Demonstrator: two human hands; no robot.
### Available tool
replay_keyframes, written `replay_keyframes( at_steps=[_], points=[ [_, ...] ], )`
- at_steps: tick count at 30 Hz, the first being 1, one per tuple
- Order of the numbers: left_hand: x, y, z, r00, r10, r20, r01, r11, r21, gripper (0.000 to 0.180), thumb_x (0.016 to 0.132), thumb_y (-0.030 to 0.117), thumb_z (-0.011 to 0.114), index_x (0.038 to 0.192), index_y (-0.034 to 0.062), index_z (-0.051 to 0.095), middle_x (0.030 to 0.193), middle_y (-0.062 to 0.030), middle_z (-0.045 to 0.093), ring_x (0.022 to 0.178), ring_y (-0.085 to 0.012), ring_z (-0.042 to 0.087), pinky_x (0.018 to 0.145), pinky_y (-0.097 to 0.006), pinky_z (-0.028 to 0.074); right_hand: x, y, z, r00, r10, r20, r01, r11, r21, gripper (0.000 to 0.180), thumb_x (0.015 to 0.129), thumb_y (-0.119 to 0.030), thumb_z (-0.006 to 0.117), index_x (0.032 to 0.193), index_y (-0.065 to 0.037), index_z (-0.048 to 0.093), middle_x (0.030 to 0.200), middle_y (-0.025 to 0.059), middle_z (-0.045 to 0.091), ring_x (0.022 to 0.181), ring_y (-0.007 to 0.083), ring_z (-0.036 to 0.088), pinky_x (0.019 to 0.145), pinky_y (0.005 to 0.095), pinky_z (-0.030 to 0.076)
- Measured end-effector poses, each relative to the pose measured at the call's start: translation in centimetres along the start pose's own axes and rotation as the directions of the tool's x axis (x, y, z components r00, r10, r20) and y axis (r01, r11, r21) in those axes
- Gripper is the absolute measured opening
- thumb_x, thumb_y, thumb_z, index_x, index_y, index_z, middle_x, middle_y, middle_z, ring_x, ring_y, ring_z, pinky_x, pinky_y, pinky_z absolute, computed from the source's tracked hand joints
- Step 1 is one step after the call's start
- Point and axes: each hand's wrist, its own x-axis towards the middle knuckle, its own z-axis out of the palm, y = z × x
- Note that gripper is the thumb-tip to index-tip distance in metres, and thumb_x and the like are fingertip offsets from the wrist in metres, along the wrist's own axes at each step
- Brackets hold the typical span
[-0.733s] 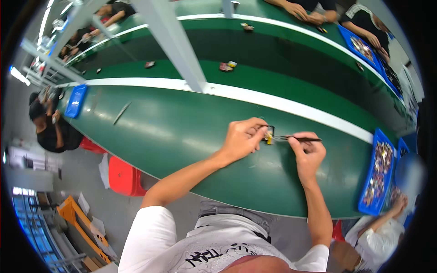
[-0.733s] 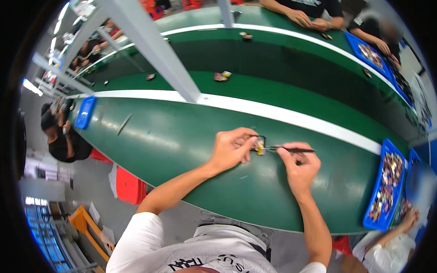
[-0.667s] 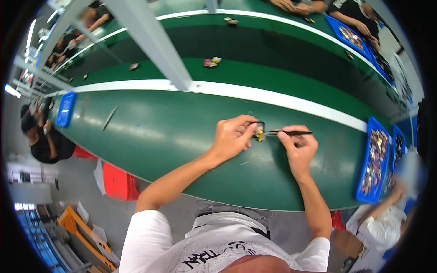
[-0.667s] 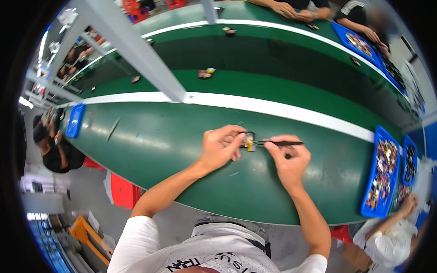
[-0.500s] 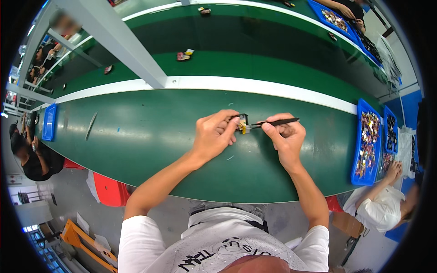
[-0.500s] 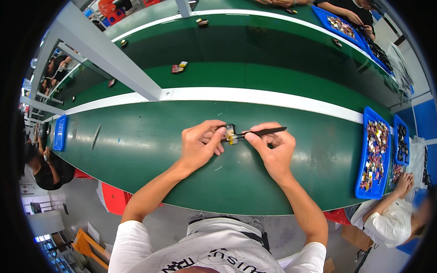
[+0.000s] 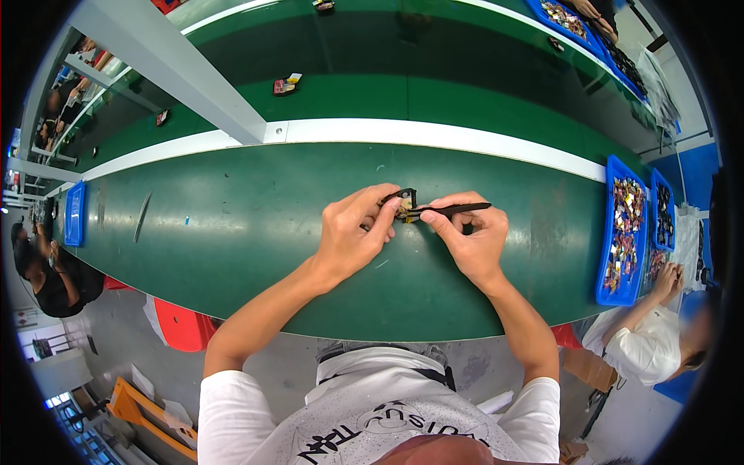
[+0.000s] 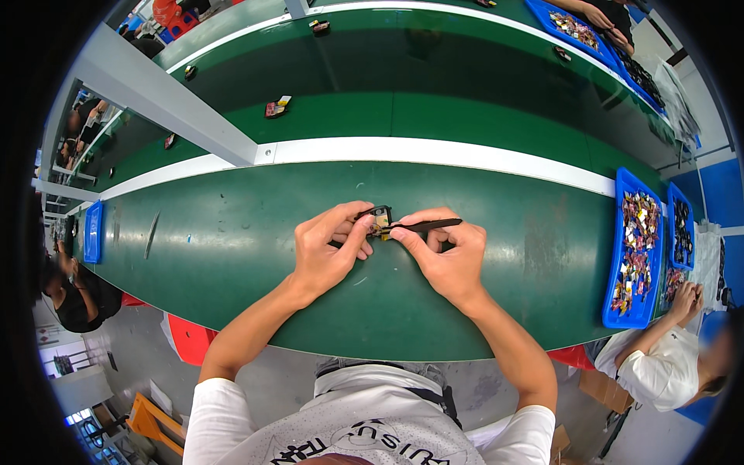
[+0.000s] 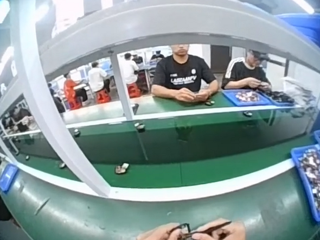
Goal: Assembling small electronic components using tweezers on a production line.
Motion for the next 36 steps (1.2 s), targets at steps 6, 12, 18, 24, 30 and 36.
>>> replay_keyframes(
  at_steps=[6, 12, 18, 24, 30, 36],
  points=[
    [0.0, 0.1, 0.1, 0.997, 0.071, -0.006, -0.07, 0.996, 0.059, 0.015, 0.094, -0.004, 0.068, 0.108, -0.007, 0.07, 0.085, -0.0137, 0.074, 0.061, -0.0153, 0.072, 0.051, -0.024, 0.057, 0.1, 0.0, -0.1, 0.998, -0.058, -0.009, 0.058, 0.997, -0.054, 0.017, 0.08, -0.003, 0.087, 0.093, -0.001, 0.076, 0.062, -0.0036, 0.06, 0.047, -0.0008, 0.037, 0.043, 0.0214, 0.023],
    [-0.1, 0.2, 0.0, 0.995, 0.095, 0.031, -0.097, 0.992, 0.08, 0.016, 0.093, -0.005, 0.068, 0.109, -0.0075, 0.069, 0.092, -0.0148, 0.074, 0.064, -0.0167, 0.073, 0.052, -0.025, 0.059, 0.3, 0.1, -0.1, 0.996, 0.078, 0.039, -0.082, 0.991, 0.11, 0.016, 0.083, -0.002, 0.084, 0.095, 0.0, 0.074, 0.067, -0.003, 0.064, 0.051, -0.0021, 0.039, 0.045, 0.0189, 0.025],
    [-0.2, -0.1, -0.1, 0.994, 0.106, 0.04, -0.108, 0.993, 0.054, 0.018, 0.093, -0.007, 0.066, 0.111, -0.0075, 0.069, 0.095, -0.0153, 0.074, 0.068, -0.0188, 0.075, 0.053, -0.026, 0.06, 0.8, -0.8, -0.3, 0.954, 0.282, 0.104, -0.3, 0.901, 0.313, 0.012, 0.087, 0.001, 0.079, 0.096, 0.002, 0.071, 0.073, -0.0007, 0.067, 0.056, -0.003, 0.043, 0.047, 0.0174, 0.029],
    [-0.2, 0.1, -0.1, 0.996, 0.079, 0.05, -0.081, 0.996, 0.029, 0.019, 0.094, -0.007, 0.066, 0.112, -0.0075, 0.069, 0.096, -0.0152, 0.074, 0.07, -0.0193, 0.075, 0.054, -0.026, 0.061, 0.7, -0.4, -0.3, 0.952, 0.285, 0.109, -0.305, 0.909, 0.283, 0.01, 0.088, 0.002, 0.079, 0.095, 0.002, 0.071, 0.073, -0.001, 0.067, 0.055, -0.003, 0.043, 0.047, 0.0174, 0.029],
    [-0.2, 0.1, 0.0, 0.996, 0.063, 0.06, -0.065, 0.998, 0.027, 0.019, 0.094, -0.005, 0.066, 0.113, -0.0076, 0.068, 0.096, -0.0157, 0.074, 0.071, -0.0193, 0.075, 0.055, -0.026, 0.061, 0.7, -0.2, -0.5, 0.96, 0.258, 0.11, -0.279, 0.922, 0.267, 0.009, 0.088, 0.003, 0.078, 0.093, 0.002, 0.071, 0.074, -0.001, 0.067, 0.055, -0.0027, 0.043, 0.047, 0.0174, 0.029],
    [0.0, 0.3, -0.2, 0.976, -0.17, 0.138, 0.195, 0.962, -0.192, 0.022, 0.099, 0.003, 0.065, 0.118, -0.0095, 0.065, 0.096, -0.0174, 0.074, 0.071, -0.0214, 0.075, 0.054, -0.028, 0.06, 0.7, -0.1, -0.5, 0.957, 0.265, 0.12, -0.29, 0.894, 0.34, 0.009, 0.088, 0.004, 0.077, 0.094, 0.003, 0.071, 0.076, 0.0004, 0.067, 0.057, -0.0024, 0.045, 0.048, 0.0172, 0.031]
  ],
)
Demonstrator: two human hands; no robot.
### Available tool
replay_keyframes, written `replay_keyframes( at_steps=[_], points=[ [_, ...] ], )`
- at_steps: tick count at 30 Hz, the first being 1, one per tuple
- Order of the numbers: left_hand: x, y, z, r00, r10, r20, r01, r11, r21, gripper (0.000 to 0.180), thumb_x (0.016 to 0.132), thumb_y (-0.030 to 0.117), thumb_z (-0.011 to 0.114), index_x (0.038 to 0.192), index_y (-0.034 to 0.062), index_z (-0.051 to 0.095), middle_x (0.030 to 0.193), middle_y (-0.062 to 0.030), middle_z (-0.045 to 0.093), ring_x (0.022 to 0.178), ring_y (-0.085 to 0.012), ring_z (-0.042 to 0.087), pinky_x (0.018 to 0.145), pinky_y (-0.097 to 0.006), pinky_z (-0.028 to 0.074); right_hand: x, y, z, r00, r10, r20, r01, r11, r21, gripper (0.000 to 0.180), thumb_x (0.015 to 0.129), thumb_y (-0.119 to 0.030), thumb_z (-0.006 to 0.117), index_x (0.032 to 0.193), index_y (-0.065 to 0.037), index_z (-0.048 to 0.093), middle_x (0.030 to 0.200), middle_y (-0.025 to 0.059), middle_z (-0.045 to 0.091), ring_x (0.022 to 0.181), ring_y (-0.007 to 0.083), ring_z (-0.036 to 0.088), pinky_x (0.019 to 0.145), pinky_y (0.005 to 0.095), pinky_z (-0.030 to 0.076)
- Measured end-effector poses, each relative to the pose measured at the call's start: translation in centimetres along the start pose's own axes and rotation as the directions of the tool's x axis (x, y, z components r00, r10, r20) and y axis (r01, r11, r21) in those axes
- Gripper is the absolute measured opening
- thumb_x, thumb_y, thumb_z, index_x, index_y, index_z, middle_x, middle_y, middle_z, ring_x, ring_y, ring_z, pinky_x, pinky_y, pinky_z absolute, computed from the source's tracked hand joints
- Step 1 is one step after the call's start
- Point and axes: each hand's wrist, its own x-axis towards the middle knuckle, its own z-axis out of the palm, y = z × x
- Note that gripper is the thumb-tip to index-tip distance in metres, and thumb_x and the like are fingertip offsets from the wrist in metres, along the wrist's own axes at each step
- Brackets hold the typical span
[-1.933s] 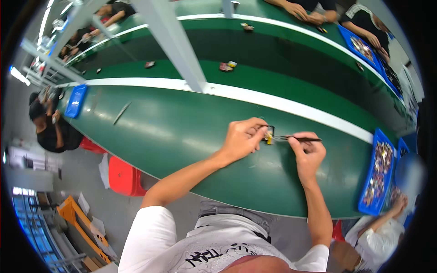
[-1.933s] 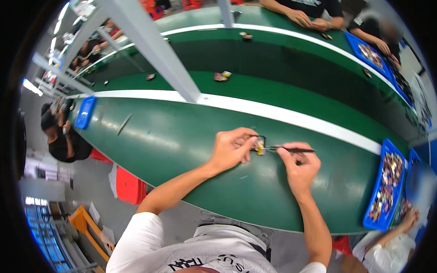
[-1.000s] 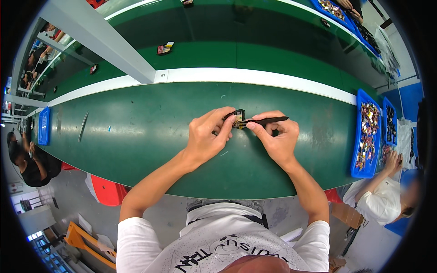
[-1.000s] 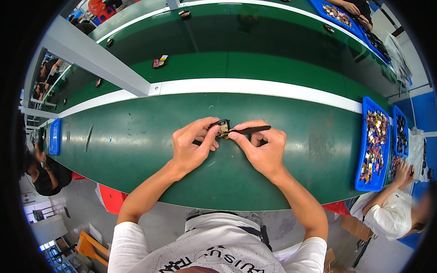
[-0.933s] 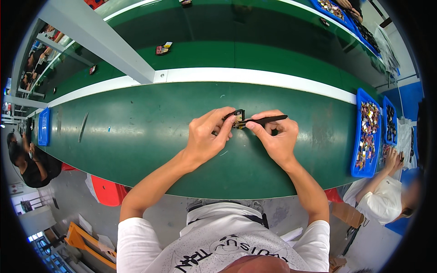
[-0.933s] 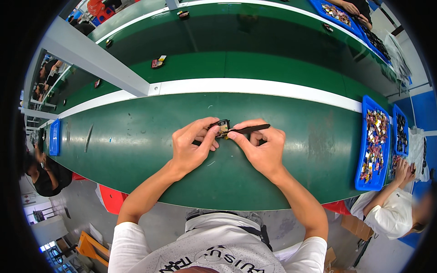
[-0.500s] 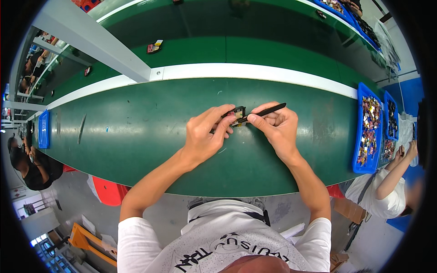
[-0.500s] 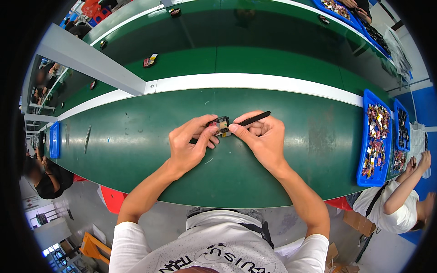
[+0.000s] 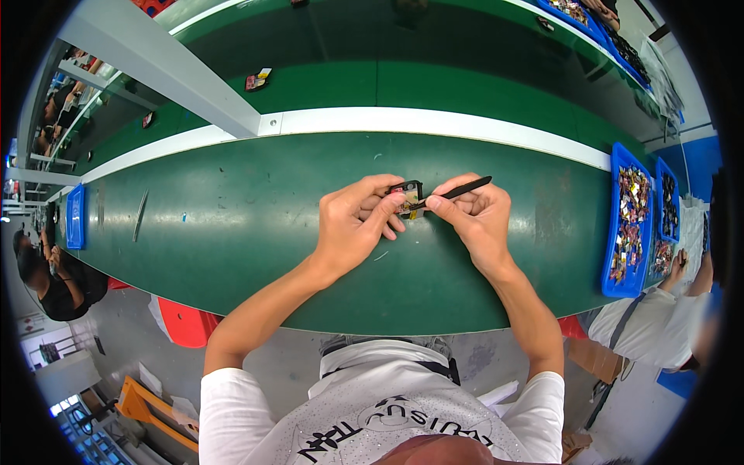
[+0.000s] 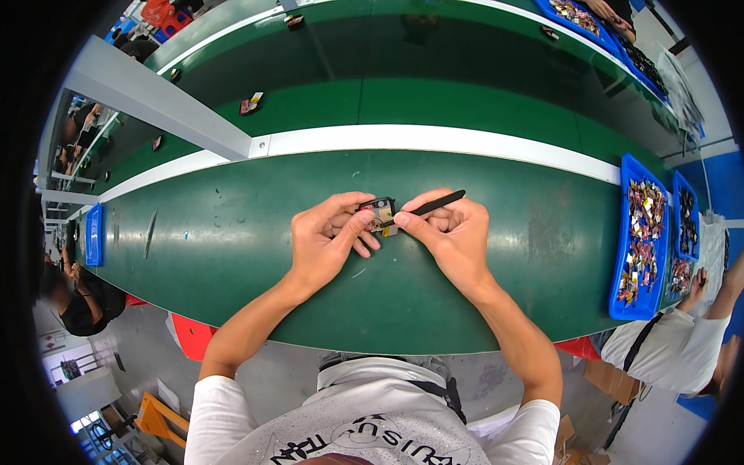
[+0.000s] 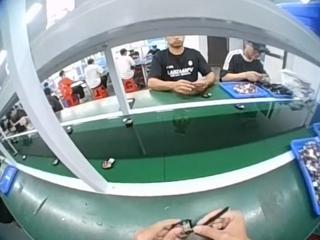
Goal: Assembling small electronic components using tweezers on a production line.
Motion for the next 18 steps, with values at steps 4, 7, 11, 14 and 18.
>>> replay_keyframes(
  at_steps=[4, 7, 11, 14, 18],
  points=[
    [0.1, 0.2, -0.3, 0.989, -0.136, 0.055, 0.143, 0.975, -0.168, 0.028, 0.102, 0.009, 0.062, 0.122, -0.0106, 0.061, 0.099, -0.0202, 0.072, 0.071, -0.0246, 0.074, 0.053, -0.029, 0.06, -0.2, -0.8, 0.2, 0.999, 0.047, -0.003, -0.047, 0.997, 0.065, 0.01, 0.088, 0.004, 0.077, 0.096, 0.003, 0.07, 0.077, 0.0012, 0.067, 0.058, -0.0023, 0.046, 0.049, 0.0169, 0.032],
    [0.3, 0.3, -0.3, 0.969, -0.221, 0.111, 0.243, 0.938, -0.247, 0.03, 0.103, 0.011, 0.06, 0.124, -0.0108, 0.06, 0.099, -0.0208, 0.071, 0.07, -0.0253, 0.074, 0.052, -0.029, 0.059, -0.4, 0.3, -0.2, 0.996, -0.088, 0.0, 0.088, 0.995, 0.04, 0.011, 0.087, 0.004, 0.078, 0.095, 0.003, 0.071, 0.077, 0.0018, 0.069, 0.056, -0.0022, 0.045, 0.048, 0.017, 0.031],
    [0.4, 0.3, -0.4, 0.962, -0.238, 0.134, 0.267, 0.924, -0.275, 0.03, 0.104, 0.013, 0.059, 0.123, -0.0112, 0.059, 0.098, -0.0199, 0.069, 0.069, -0.0249, 0.073, 0.051, -0.029, 0.059, -0.8, 0.0, 0.0, 0.972, -0.232, -0.019, 0.227, 0.962, -0.154, 0.01, 0.083, 0.002, 0.082, 0.089, 0.002, 0.075, 0.077, 0.0022, 0.071, 0.05, -0.0012, 0.041, 0.045, 0.0185, 0.027],
    [0.4, 0.5, -0.4, 0.963, -0.243, 0.118, 0.267, 0.919, -0.291, 0.029, 0.103, 0.012, 0.061, 0.122, -0.0107, 0.06, 0.097, -0.0188, 0.069, 0.068, -0.0242, 0.073, 0.051, -0.028, 0.059, -0.9, 0.2, 0.0, 0.932, -0.361, 0.014, 0.348, 0.887, -0.303, 0.009, 0.081, 0.001, 0.084, 0.086, 0.001, 0.076, 0.081, 0.004, 0.075, 0.047, -0.0001, 0.041, 0.044, 0.0193, 0.027],
    [0.4, 0.4, -0.3, 0.968, -0.231, 0.093, 0.249, 0.918, -0.309, 0.027, 0.102, 0.01, 0.063, 0.121, -0.0096, 0.06, 0.097, -0.0185, 0.07, 0.068, -0.0233, 0.073, 0.05, -0.028, 0.058, -0.9, 0.0, 0.2, 0.918, -0.397, 0.015, 0.377, 0.859, -0.345, 0.009, 0.079, 0.0, 0.085, 0.083, 0.0, 0.076, 0.083, 0.0044, 0.077, 0.045, 0.0007, 0.041, 0.043, 0.0204, 0.028]
  ],
)
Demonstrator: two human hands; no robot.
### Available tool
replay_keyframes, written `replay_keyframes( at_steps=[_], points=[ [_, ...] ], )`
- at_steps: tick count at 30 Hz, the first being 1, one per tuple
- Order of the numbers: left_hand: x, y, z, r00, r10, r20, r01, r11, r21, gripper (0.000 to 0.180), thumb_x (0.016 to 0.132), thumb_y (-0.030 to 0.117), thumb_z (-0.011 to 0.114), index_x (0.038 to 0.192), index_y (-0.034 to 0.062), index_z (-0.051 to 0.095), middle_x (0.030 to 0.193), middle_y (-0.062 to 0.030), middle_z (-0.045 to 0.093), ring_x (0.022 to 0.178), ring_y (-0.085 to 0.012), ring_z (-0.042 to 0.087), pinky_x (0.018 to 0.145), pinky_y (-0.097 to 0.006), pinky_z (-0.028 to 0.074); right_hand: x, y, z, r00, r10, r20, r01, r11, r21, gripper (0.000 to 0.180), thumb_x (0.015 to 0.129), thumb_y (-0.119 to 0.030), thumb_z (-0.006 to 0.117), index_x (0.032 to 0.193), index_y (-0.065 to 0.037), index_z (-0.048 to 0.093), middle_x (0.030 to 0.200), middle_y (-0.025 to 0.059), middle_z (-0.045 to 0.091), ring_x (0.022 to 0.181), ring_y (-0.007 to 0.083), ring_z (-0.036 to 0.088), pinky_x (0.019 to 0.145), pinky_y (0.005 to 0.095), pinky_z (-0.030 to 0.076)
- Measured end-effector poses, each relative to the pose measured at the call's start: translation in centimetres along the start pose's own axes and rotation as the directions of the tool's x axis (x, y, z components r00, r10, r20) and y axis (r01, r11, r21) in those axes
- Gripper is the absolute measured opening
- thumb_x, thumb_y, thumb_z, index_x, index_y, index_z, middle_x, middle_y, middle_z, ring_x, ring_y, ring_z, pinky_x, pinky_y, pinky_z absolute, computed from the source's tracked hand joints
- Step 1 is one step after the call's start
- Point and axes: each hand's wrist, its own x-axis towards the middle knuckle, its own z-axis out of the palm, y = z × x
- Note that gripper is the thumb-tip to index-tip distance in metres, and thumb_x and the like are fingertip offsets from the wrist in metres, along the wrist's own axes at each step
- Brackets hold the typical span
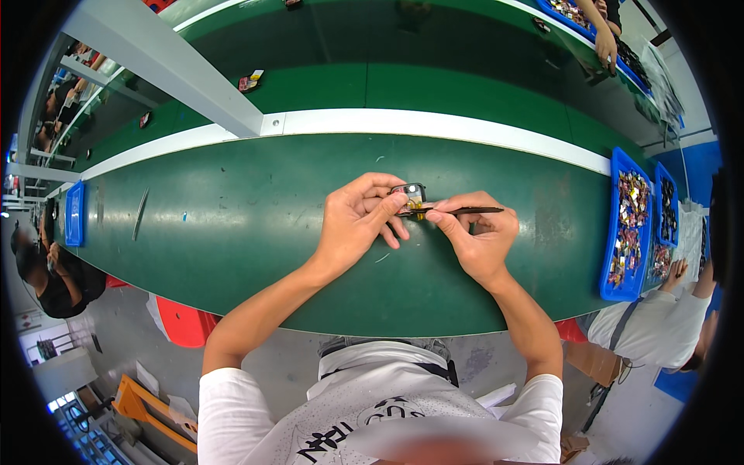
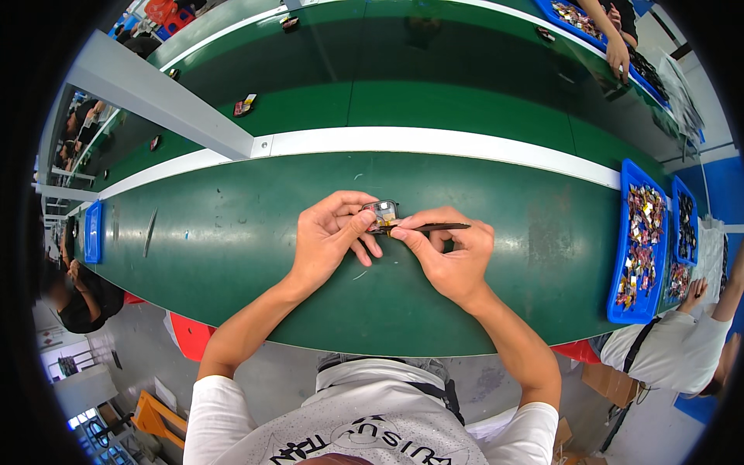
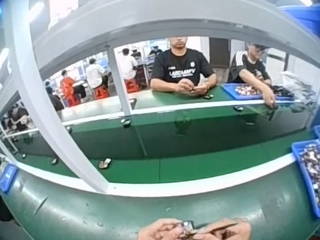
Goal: Assembling small electronic components using tweezers on a production line.
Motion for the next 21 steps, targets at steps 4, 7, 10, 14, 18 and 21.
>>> replay_keyframes(
  at_steps=[4, 7, 10, 14, 18, 21],
  points=[
    [0.0, -0.08, 0.13, 1.0, 0.015, -0.023, -0.015, 1.0, -0.002, 0.027, 0.101, 0.009, 0.064, 0.12, -0.009, 0.06, 0.098, -0.0184, 0.071, 0.068, -0.0229, 0.073, 0.05, -0.028, 0.059, -0.01, 0.01, 0.18, 0.999, -0.037, -0.022, 0.037, 0.999, -0.03, 0.01, 0.078, 0.0, 0.085, 0.083, -0.001, 0.077, 0.077, 0.0025, 0.076, 0.043, 0.0007, 0.041, 0.042, 0.0204, 0.028],
    [-0.09, -0.09, 0.21, 0.998, 0.033, -0.044, -0.032, 0.999, 0.017, 0.027, 0.1, 0.008, 0.064, 0.121, -0.0091, 0.06, 0.098, -0.0185, 0.071, 0.068, -0.0227, 0.073, 0.05, -0.028, 0.059, -0.08, 0.08, 0.18, 0.998, -0.063, -0.025, 0.062, 0.996, -0.059, 0.01, 0.078, 0.0, 0.085, 0.083, -0.002, 0.077, 0.075, 0.0019, 0.075, 0.042, 0.001, 0.041, 0.042, 0.0204, 0.027],
    [-0.15, -0.33, 0.27, 0.997, 0.048, -0.065, -0.047, 0.999, 0.019, 0.027, 0.1, 0.007, 0.064, 0.122, -0.0094, 0.06, 0.099, -0.0187, 0.071, 0.069, -0.0226, 0.073, 0.05, -0.027, 0.059, -0.11, 0.01, 0.17, 0.997, -0.064, -0.03, 0.062, 0.995, -0.079, 0.01, 0.078, 0.0, 0.086, 0.083, -0.002, 0.077, 0.074, 0.0011, 0.074, 0.042, 0.0011, 0.04, 0.042, 0.0205, 0.026],
    [-0.17, -0.46, 0.34, 0.996, 0.044, -0.071, -0.043, 0.999, 0.023, 0.028, 0.1, 0.007, 0.064, 0.122, -0.0095, 0.059, 0.099, -0.0189, 0.071, 0.069, -0.0228, 0.073, 0.051, -0.027, 0.059, -0.12, -0.37, 0.29, 0.997, -0.063, -0.043, 0.058, 0.992, -0.11, 0.01, 0.078, -0.001, 0.086, 0.083, -0.003, 0.078, 0.073, -0.0003, 0.074, 0.041, 0.001, 0.039, 0.042, 0.0212, 0.025],
    [-0.17, -0.2, 0.44, 0.997, 0.039, -0.064, -0.037, 0.999, 0.029, 0.026, 0.101, 0.008, 0.064, 0.121, -0.0087, 0.06, 0.097, -0.0181, 0.071, 0.07, -0.0213, 0.073, 0.052, -0.027, 0.06, -0.28, -0.06, 0.38, 0.996, -0.071, -0.054, 0.066, 0.993, -0.099, 0.01, 0.078, -0.002, 0.086, 0.083, -0.003, 0.078, 0.075, -0.0006, 0.074, 0.041, 0.0008, 0.038, 0.042, 0.0213, 0.025],
    [-0.17, -0.04, 0.51, 0.998, 0.026, -0.061, -0.025, 0.999, 0.02, 0.024, 0.101, 0.008, 0.063, 0.119, -0.0079, 0.062, 0.096, -0.0172, 0.072, 0.071, -0.0195, 0.073, 0.053, -0.028, 0.06, -0.31, 0.03, 0.36, 0.994, -0.091, -0.057, 0.085, 0.992, -0.097, 0.011, 0.078, -0.002, 0.086, 0.084, -0.004, 0.077, 0.07, -0.0009, 0.073, 0.041, 0.0006, 0.038, 0.042, 0.0212, 0.024]
  ],
)
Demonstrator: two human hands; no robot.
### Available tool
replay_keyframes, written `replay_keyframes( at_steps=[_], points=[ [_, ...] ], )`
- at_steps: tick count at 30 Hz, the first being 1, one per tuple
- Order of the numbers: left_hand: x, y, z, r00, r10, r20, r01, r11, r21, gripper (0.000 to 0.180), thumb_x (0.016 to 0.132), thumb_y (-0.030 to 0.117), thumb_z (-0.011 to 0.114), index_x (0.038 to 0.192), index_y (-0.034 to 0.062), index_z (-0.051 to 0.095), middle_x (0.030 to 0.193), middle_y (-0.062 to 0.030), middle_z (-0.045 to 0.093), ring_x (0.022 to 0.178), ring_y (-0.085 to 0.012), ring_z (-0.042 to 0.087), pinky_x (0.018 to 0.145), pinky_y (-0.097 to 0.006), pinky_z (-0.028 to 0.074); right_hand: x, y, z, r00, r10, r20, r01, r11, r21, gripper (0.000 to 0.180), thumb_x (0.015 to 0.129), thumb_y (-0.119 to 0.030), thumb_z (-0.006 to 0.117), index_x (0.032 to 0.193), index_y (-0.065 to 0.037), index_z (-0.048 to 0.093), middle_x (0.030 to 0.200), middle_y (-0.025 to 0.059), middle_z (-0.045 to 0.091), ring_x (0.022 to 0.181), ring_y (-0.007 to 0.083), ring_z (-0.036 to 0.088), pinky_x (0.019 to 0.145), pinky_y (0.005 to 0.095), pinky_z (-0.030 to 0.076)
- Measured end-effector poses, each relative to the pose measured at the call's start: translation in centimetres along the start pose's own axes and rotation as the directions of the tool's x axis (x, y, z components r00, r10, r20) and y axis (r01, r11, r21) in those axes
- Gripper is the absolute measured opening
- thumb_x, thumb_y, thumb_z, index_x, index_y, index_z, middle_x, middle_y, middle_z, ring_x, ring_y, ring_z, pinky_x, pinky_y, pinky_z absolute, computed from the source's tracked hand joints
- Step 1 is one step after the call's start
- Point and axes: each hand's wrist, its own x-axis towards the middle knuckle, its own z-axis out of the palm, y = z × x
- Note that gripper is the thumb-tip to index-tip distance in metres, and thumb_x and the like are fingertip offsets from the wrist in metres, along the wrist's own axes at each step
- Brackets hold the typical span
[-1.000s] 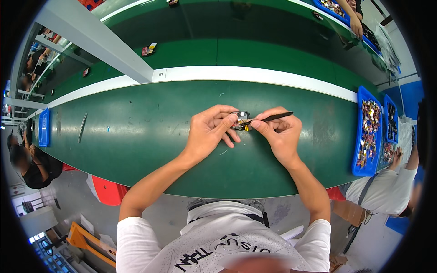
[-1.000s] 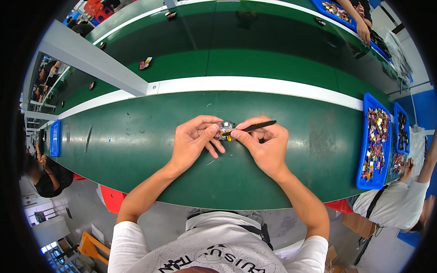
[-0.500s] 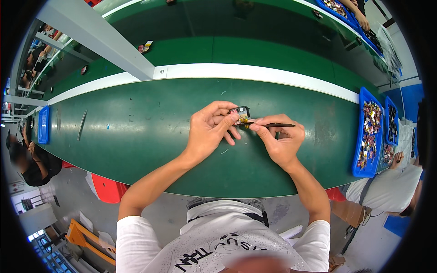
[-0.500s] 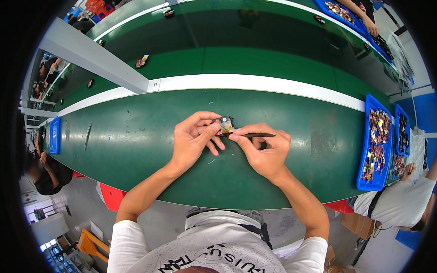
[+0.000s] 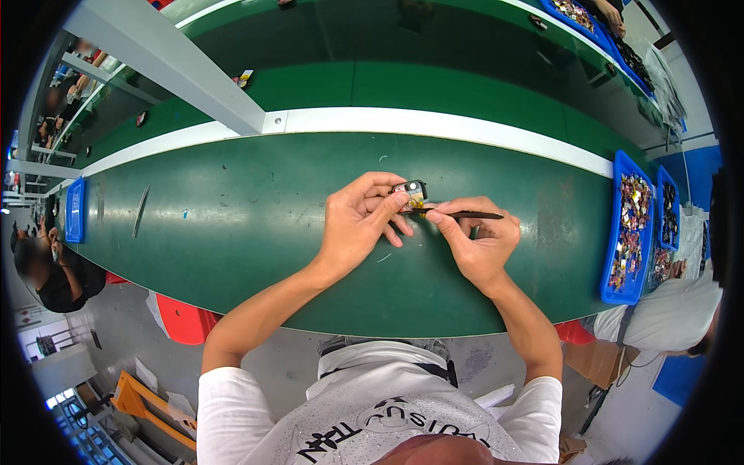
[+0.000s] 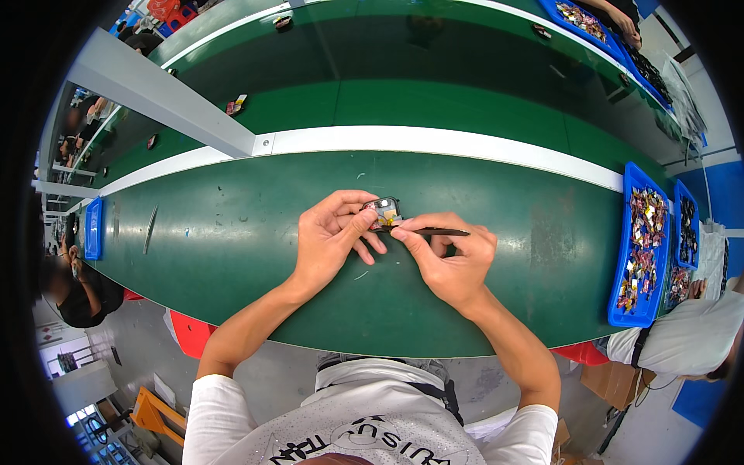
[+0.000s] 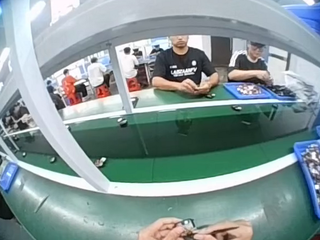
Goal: Assembling small electronic components using tweezers on a production line.
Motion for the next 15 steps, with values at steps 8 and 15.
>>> replay_keyframes(
  at_steps=[8, 15],
  points=[
    [0.0, -0.1, -0.03, 1.0, 0.003, -0.001, -0.003, 1.0, -0.014, 0.027, 0.102, 0.007, 0.061, 0.122, -0.0101, 0.059, 0.098, -0.019, 0.07, 0.069, -0.0238, 0.073, 0.05, -0.028, 0.059, 0.0, -0.04, -0.14, 1.0, 0.003, 0.026, -0.002, 1.0, -0.02, 0.012, 0.078, -0.003, 0.087, 0.085, -0.005, 0.077, 0.064, -0.0009, 0.07, 0.041, 0.0008, 0.039, 0.042, 0.0211, 0.025],
    [0.02, -0.12, -0.13, 1.0, 0.003, -0.013, -0.003, 0.999, -0.032, 0.024, 0.101, 0.006, 0.062, 0.12, -0.0092, 0.061, 0.095, -0.0177, 0.071, 0.069, -0.0217, 0.073, 0.051, -0.028, 0.06, 0.11, -0.26, -0.05, 1.0, -0.011, 0.025, 0.011, 1.0, -0.021, 0.012, 0.077, -0.003, 0.086, 0.085, -0.004, 0.077, 0.07, 0.0018, 0.074, 0.041, 0.0016, 0.04, 0.042, 0.0205, 0.026]
  ],
)
